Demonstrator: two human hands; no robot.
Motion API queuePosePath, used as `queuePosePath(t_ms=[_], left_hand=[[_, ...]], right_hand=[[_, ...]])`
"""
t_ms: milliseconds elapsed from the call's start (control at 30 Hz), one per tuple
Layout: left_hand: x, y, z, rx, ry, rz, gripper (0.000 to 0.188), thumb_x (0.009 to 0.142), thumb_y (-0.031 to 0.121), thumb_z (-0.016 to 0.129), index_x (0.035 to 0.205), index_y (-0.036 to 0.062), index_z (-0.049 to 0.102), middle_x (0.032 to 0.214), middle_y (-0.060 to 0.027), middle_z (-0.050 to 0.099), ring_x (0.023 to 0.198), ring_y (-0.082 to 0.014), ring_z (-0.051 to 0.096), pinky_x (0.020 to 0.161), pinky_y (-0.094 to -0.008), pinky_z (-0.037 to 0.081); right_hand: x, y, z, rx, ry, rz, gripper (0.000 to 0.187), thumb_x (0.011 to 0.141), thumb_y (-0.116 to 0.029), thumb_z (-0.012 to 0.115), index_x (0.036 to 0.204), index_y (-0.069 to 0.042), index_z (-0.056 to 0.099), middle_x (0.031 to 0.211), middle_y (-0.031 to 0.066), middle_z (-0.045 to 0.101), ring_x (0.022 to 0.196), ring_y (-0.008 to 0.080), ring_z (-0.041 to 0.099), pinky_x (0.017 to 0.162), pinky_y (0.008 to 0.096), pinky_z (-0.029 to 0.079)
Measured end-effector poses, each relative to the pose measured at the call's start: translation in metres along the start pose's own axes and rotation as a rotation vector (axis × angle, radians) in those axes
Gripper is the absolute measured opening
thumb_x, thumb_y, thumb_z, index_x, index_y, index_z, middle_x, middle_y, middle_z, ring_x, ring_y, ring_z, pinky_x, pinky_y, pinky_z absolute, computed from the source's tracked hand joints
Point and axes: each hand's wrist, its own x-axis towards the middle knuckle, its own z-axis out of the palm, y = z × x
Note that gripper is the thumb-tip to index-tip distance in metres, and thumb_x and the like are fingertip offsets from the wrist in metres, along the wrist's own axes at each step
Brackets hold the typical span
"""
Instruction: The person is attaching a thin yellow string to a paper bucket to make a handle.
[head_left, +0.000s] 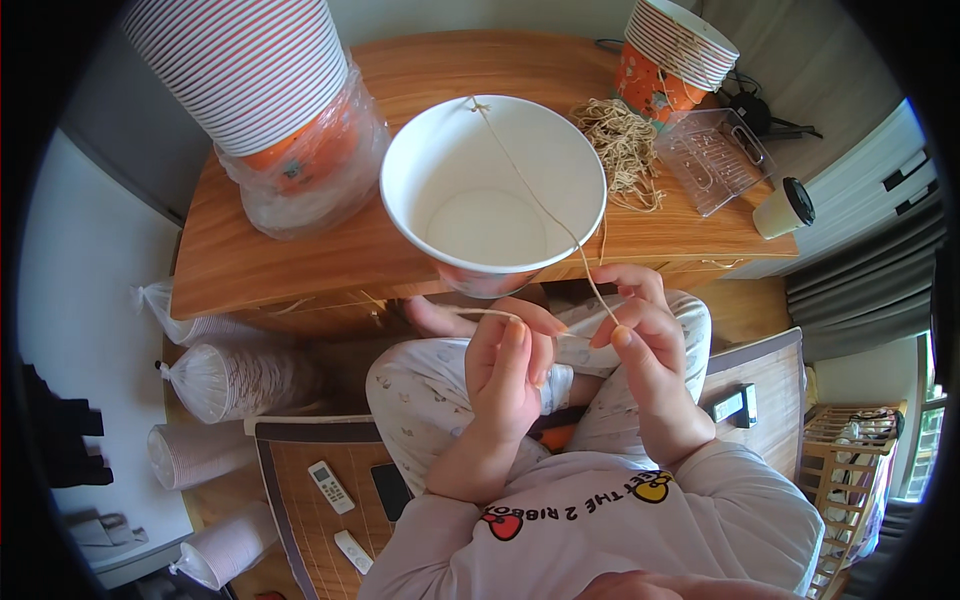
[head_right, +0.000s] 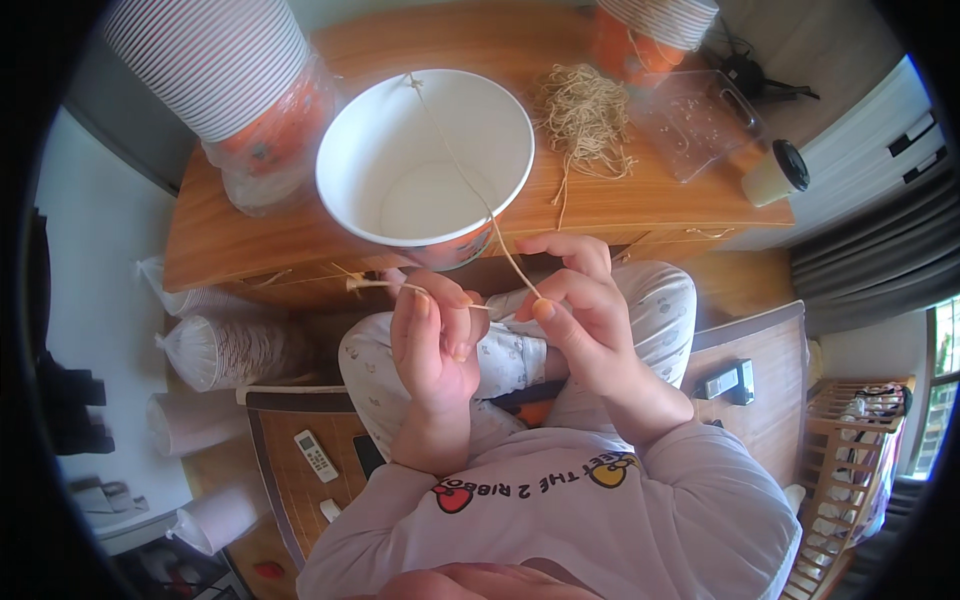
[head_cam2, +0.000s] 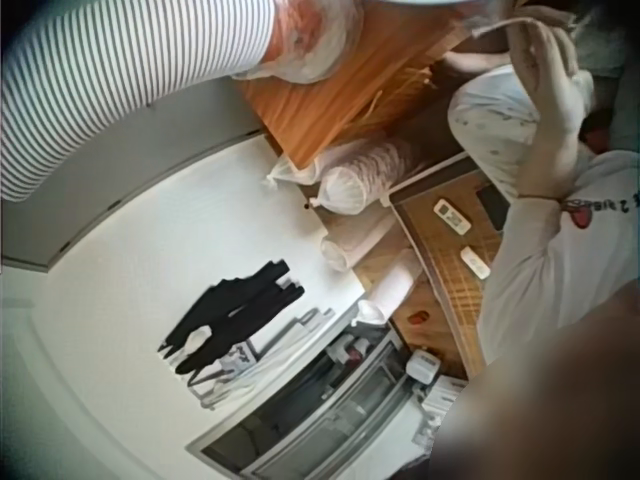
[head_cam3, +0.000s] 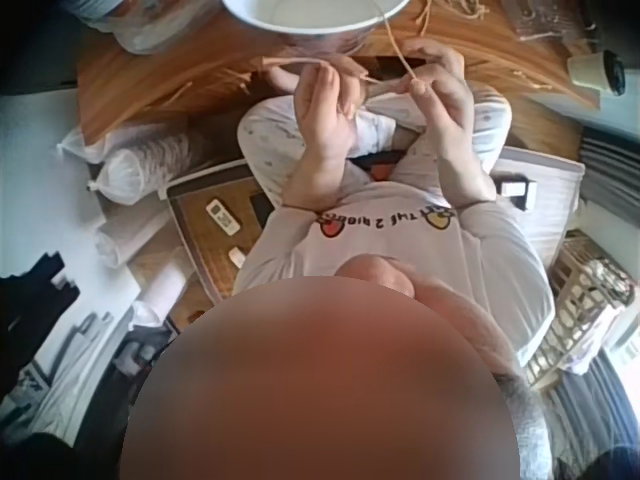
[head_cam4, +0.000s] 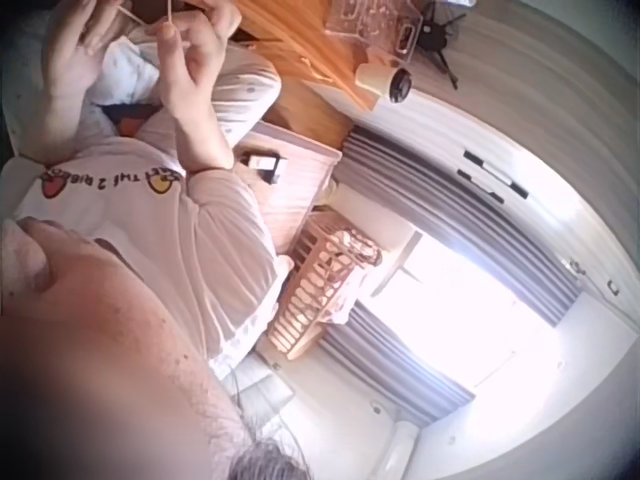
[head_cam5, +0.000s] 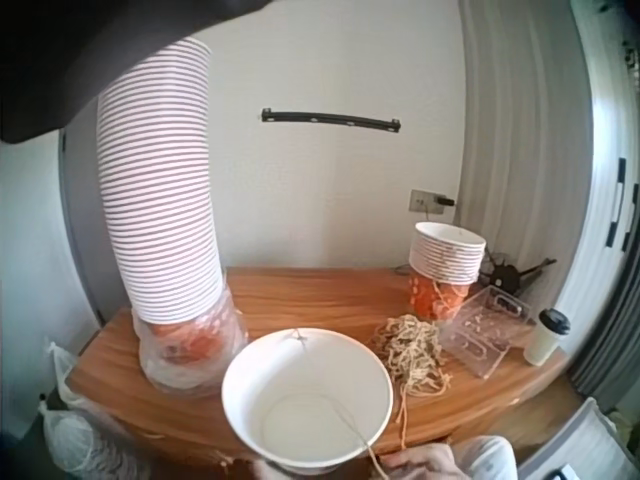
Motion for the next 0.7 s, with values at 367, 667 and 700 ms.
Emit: queuePosePath(t_ms=[367,667,700], left_hand=[[0.002,0.005,-0.002,0.013,-0.041,0.064,0.027,0.103,0.022,0.037,0.080,0.0074,0.041,0.056,0.0026,0.036,0.041,-0.0055,0.025,0.042,-0.0227,0.022],[0.001,0.001,-0.008,-0.043,-0.134,-0.095,0.033,0.100,0.027,0.048,0.074,0.0078,0.041,0.065,0.0019,0.044,0.050,-0.0035,0.030,0.047,-0.0204,0.022],[0.001,0.000,-0.009,-0.022,-0.170,-0.086,0.033,0.100,0.027,0.047,0.075,0.0076,0.042,0.065,0.0026,0.044,0.051,-0.0032,0.031,0.047,-0.0202,0.022]], right_hand=[[0.004,0.022,0.001,-0.188,0.026,0.094,0.012,0.086,-0.012,0.057,0.078,-0.005,0.063,0.124,0.0111,0.057,0.112,0.0254,0.044,0.099,0.0365,0.032],[0.014,0.012,0.017,0.036,0.431,-0.367,0.033,0.085,-0.006,0.067,0.109,-0.003,0.044,0.122,0.0214,0.053,0.117,0.0259,0.047,0.100,0.0371,0.035],[0.010,0.008,0.014,0.180,0.262,-0.300,0.031,0.085,-0.004,0.067,0.104,-0.004,0.043,0.119,0.0208,0.056,0.115,0.0249,0.047,0.099,0.0364,0.034]])
